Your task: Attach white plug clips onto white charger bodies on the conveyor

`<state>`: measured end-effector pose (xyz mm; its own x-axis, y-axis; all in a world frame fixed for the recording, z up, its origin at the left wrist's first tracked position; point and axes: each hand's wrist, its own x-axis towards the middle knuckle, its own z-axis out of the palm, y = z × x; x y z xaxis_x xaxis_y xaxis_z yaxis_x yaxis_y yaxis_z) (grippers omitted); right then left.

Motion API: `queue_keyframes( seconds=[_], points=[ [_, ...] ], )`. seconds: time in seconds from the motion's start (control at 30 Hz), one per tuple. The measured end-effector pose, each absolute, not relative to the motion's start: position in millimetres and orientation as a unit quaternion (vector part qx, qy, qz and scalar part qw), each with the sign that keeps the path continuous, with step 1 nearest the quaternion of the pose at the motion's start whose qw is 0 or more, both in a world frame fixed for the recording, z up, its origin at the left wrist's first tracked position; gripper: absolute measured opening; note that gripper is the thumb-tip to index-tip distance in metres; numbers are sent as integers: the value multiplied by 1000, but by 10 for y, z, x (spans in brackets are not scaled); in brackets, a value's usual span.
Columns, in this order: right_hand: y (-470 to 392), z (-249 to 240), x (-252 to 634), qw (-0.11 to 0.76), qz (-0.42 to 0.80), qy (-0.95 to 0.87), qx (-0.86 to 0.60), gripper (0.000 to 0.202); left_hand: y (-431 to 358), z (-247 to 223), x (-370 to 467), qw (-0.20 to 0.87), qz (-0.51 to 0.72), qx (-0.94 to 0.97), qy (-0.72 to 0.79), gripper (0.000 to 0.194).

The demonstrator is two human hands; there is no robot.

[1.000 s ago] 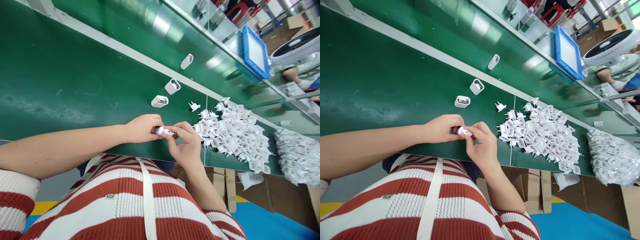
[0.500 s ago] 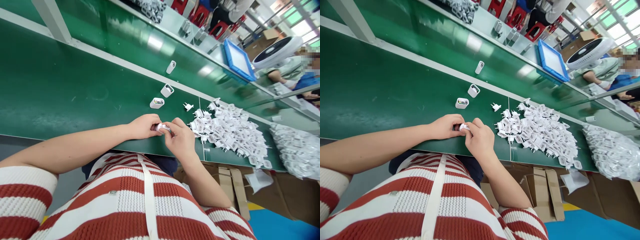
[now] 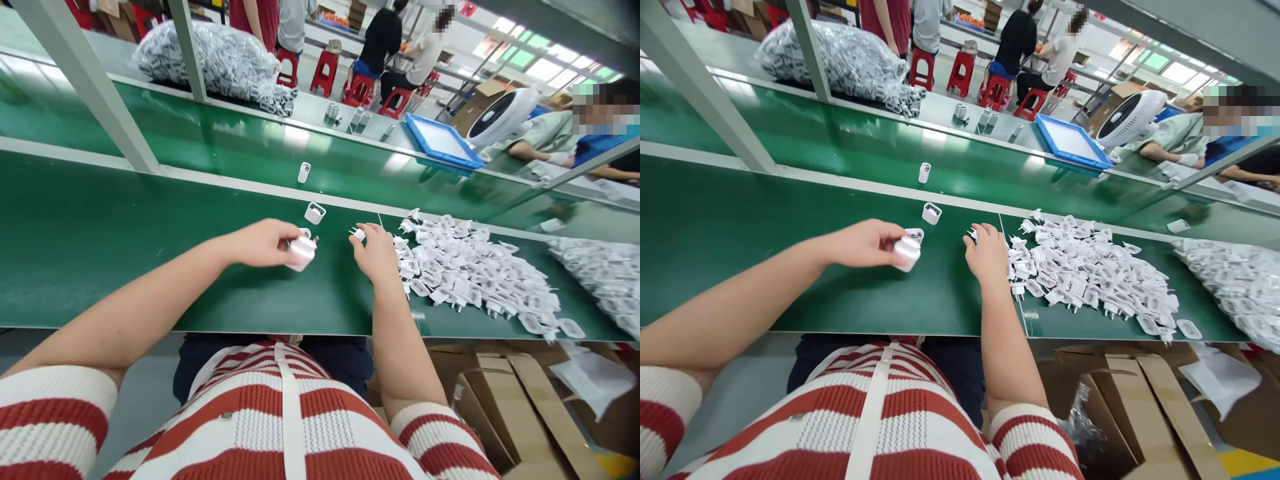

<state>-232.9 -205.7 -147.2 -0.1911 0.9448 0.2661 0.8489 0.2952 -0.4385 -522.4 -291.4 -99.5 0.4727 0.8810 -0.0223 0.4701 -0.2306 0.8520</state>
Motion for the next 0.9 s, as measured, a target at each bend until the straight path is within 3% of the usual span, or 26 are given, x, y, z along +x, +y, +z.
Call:
queue_keyframes(
  seconds=[0.13, 0.27, 0.37, 0.47, 0.53, 0.63, 0.7, 0.8, 0.9],
  points=[
    [-1801, -1601, -2350, 221, 108, -742, -624, 42, -2248, -968, -5762, 343, 310, 638, 616, 44],
    [-1794, -1700, -2381, 279, 159, -736, -596, 41, -1610, -1224, -6227, 154, 352, 533, 754, 42],
    [-1800, -1715, -2425, 348, 197, -718, -570, 44, -1278, -1392, -6473, 97, 352, 497, 787, 42],
    [-1818, -1652, -2476, 466, 352, -616, -528, 42, -1093, -1489, -6600, 89, 344, 476, 805, 44],
    [-1850, -1562, -2495, 517, 506, -499, -477, 39, -1046, -1525, -6578, 69, 346, 461, 814, 60],
    [-1908, -1406, -2506, 497, 658, -393, -407, 32, -1022, -1556, -6349, -20, 373, 480, 794, 85],
    [-1936, -1335, -2515, 475, 710, -367, -368, 30, -976, -1580, -6111, -64, 383, 548, 741, 86],
    [-1958, -1313, -2532, 453, 749, -346, -336, 31, -805, -1639, -5794, 26, 337, 615, 713, 85],
    [-1961, -1347, -2530, 440, 757, -337, -346, 38, -620, -1678, -5676, 136, 313, 571, 747, 59]
  ],
)
